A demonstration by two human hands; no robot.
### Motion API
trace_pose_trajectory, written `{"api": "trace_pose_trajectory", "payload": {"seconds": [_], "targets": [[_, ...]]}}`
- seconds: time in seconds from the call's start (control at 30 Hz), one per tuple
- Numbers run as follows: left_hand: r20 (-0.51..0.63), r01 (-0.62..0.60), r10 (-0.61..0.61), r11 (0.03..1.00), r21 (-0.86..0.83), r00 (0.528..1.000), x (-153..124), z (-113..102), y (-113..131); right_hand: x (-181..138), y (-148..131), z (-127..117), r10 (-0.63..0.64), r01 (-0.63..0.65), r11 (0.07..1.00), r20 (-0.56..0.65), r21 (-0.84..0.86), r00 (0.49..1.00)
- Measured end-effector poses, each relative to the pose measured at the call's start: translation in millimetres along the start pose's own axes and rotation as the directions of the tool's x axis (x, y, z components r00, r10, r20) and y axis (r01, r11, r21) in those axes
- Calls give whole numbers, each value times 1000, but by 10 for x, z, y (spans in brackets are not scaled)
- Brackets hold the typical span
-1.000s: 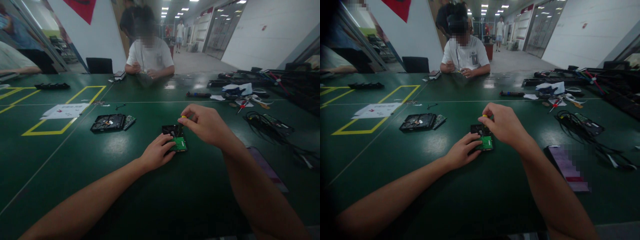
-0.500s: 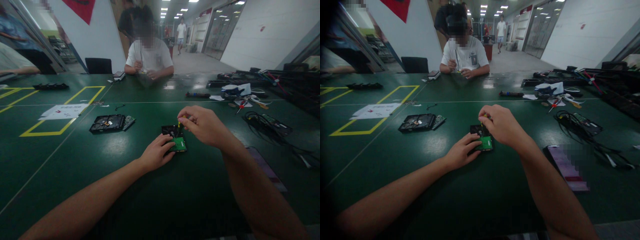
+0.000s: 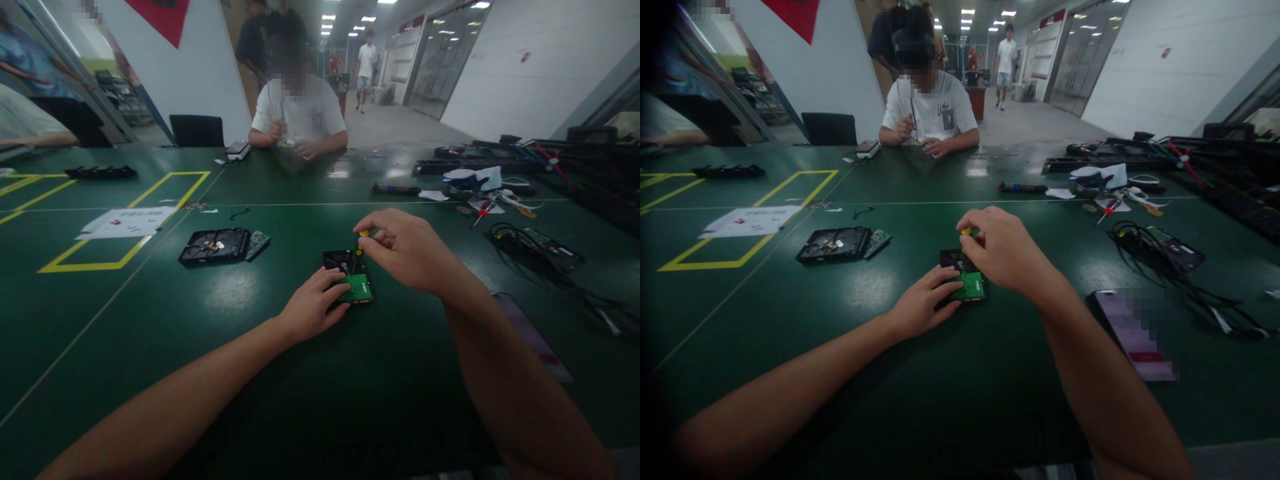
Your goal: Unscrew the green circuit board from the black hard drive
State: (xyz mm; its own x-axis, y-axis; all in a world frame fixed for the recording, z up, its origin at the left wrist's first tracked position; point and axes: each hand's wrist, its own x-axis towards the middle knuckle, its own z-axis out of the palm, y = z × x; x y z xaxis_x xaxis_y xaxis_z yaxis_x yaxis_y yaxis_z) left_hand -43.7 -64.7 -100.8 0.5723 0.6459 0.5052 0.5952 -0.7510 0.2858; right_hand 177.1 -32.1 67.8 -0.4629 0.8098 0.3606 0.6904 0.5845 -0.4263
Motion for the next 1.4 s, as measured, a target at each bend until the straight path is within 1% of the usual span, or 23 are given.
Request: {"api": "trace_pose_trajectory", "payload": {"seconds": [0.23, 0.47, 0.67, 0.83, 0.9, 1.03, 1.23, 1.4], "targets": [[-4, -4, 4, 1000, 3, 1000, -6, 11, -6, -4, -14, -28, 3, -7, 998, 55, 70, 999], [-6, -5, 5, 1000, 7, 1000, -1, -2, 2, -1, -20, -16, 34, -34, 999, 29, -10, 999], [-21, -10, 10, 1000, -7, 1000, 4, 6, -3, 0, -7, -15, 18, -18, 1000, 10, -8, 1000], [-8, -12, 12, 1000, 11, 1000, 3, -4, 0, -4, -6, -40, -26, 26, 1000, 38, 14, 999], [-6, -9, 9, 1000, 16, 1000, 2, -6, 2, -4, -9, -38, -19, 17, 999, 50, 27, 999], [-2, -6, 6, 1000, 16, 1000, -3, 0, -1, -2, -14, -17, 26, -26, 999, 35, 21, 999], [-10, 1, -1, 1000, 11, 1000, 1, -11, 17, -6, -15, -35, -35, 34, 999, 42, 19, 999], [-17, -10, 11, 1000, 9, 1000, -4, 6, 1, -6, -31, -37, 27, -28, 999, 26, 31, 999]]}}
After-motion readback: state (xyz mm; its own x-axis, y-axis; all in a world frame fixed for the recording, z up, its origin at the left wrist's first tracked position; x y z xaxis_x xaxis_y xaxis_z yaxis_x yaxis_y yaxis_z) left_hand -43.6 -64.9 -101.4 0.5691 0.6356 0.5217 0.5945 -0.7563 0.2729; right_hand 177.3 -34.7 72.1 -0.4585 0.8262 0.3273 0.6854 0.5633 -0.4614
